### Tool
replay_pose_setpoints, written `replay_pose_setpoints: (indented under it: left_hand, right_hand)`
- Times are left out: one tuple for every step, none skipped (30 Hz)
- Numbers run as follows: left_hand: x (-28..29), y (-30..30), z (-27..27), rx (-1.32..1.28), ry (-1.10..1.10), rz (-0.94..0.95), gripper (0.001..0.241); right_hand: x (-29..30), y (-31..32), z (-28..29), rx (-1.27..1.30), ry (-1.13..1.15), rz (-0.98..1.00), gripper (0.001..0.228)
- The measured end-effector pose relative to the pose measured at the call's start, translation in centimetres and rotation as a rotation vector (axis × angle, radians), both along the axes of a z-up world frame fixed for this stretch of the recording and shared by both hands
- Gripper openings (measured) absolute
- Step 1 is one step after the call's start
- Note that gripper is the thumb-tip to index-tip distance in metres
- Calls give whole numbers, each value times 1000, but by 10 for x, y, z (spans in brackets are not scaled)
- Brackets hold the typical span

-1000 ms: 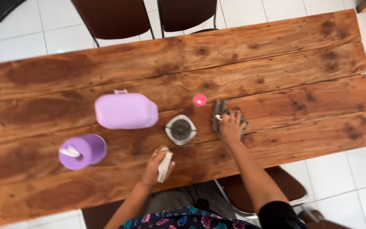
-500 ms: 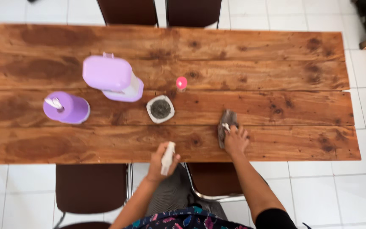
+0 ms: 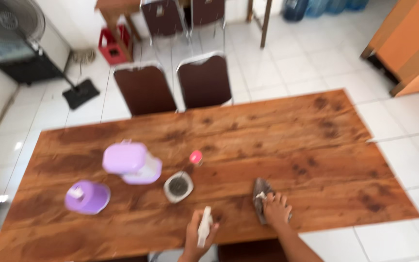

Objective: The person cleans a wooden table and a glass display cabinet. They use a spray bottle and a cloth to wipe the table, then move to the cabinet, spraying and wiping the glass door with a cloth.

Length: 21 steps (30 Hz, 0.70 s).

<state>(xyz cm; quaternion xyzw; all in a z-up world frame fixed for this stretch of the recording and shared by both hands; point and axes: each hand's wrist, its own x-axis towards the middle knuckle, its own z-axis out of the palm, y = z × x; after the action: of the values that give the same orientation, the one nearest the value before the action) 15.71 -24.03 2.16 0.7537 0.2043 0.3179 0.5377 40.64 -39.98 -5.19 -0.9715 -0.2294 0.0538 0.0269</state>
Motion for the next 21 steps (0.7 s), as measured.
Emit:
replay_pose_setpoints:
  left_hand:
    - [8, -16, -7, -24, 19, 28, 36]
    - [20, -25, -14, -28, -18, 51, 38]
    - [35, -42, -21, -49, -57, 77, 39]
    - [51, -58, -26, -165, -78, 80, 37]
    - [68, -65, -26, -275, -98, 89, 36]
    - [88, -76, -25, -386, -118, 97, 34]
    - [93, -95, -23, -276, -75, 112, 34]
    - [99, -109, -20, -167, -31, 126, 35]
    - [101, -128, -14, -64, 27, 137, 36]
    - [106, -149, -6, -102, 25, 111, 34]
    - [118, -160, 5, -129, 11, 77, 33]
    - [131, -170, 16, -156, -4, 44, 31]
    - [142, -178, 25, -214, -21, -24, 30]
    - [154, -185, 33, -274, -38, -92, 30]
    - [162, -187, 39, -330, -54, -160, 29]
    - [166, -191, 44, -239, -57, -179, 30]
    - [176, -191, 47, -138, -66, -198, 30]
    - [187, -191, 48, -38, -75, -217, 31]
    - [192, -190, 48, -57, -53, -246, 30]
    - [197, -189, 47, -76, -31, -276, 30]
    - [198, -185, 45, -95, -5, -311, 29]
  right_hand:
    - [9, -11, 6, 13, -1, 9, 41]
    - [16, -21, 10, 12, -23, 25, 41]
    - [27, -41, 14, -7, -48, 45, 41]
    - [46, -54, 19, -35, 3, 33, 42]
    - [67, -57, 25, -58, 56, 30, 43]
    - [89, -69, 29, -80, 109, 25, 44]
    - [100, -89, 28, -76, 81, 10, 45]
    - [118, -110, 26, -72, 52, -5, 47]
    - [128, -137, 24, -74, 36, -22, 48]
    - [138, -164, 22, -96, 63, -71, 47]
    - [155, -183, 24, -107, 78, -128, 45]
    - [170, -198, 26, -117, 92, -185, 43]
    - [179, -211, 24, -127, 106, -186, 42]
    - [186, -224, 22, -136, 121, -186, 41]
    - [186, -232, 19, -142, 136, -187, 40]
    - [183, -237, 15, -137, 143, -204, 39]
    - [188, -235, 13, -122, 145, -222, 38]
    - [194, -232, 11, -108, 147, -239, 37]
    - [192, -233, 7, -113, 154, -249, 38]
    - [194, -233, 3, -117, 162, -259, 38]
    - [193, -233, 0, -121, 172, -275, 39]
